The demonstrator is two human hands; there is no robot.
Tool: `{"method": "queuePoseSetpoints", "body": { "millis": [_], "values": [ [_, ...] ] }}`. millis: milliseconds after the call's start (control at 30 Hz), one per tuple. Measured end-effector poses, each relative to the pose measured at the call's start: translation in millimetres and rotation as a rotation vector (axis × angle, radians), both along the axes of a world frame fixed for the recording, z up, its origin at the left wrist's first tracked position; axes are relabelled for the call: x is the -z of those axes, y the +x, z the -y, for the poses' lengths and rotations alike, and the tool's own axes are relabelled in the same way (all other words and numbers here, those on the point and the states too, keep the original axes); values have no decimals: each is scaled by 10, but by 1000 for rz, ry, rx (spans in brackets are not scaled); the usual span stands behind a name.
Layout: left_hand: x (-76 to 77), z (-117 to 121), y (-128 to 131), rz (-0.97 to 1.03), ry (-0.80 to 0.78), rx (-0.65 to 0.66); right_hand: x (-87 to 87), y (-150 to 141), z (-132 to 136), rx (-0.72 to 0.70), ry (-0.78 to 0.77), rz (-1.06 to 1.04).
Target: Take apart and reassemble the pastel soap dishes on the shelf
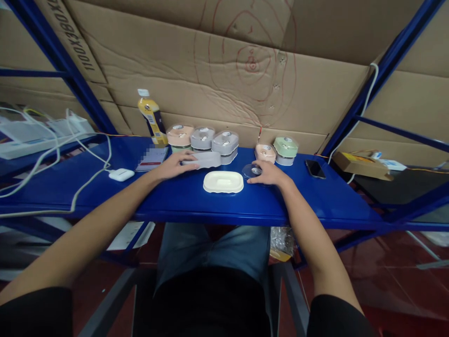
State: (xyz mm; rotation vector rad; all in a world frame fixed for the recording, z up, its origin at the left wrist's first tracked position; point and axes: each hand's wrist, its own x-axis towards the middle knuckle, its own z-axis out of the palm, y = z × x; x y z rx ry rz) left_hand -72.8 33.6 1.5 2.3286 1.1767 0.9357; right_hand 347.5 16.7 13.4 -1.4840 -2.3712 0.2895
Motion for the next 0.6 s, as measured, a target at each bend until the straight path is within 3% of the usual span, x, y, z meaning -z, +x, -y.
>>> {"method": "queuePoseSetpoints", "body": {
  "millis": [200,367,500,600],
  "values": [
    [55,-76,-68,-77,-13,-17,23,37,-30,18,-37,-3],
    [-9,1,-12,-30,10,-24,-36,55,-8,54,-54,18],
    [-67,193,207,55,95,78,-101,48,19,80,-12,8],
    [-37,345,443,64,111,161,-152,17,59,106,126,-59]
  ]
}}
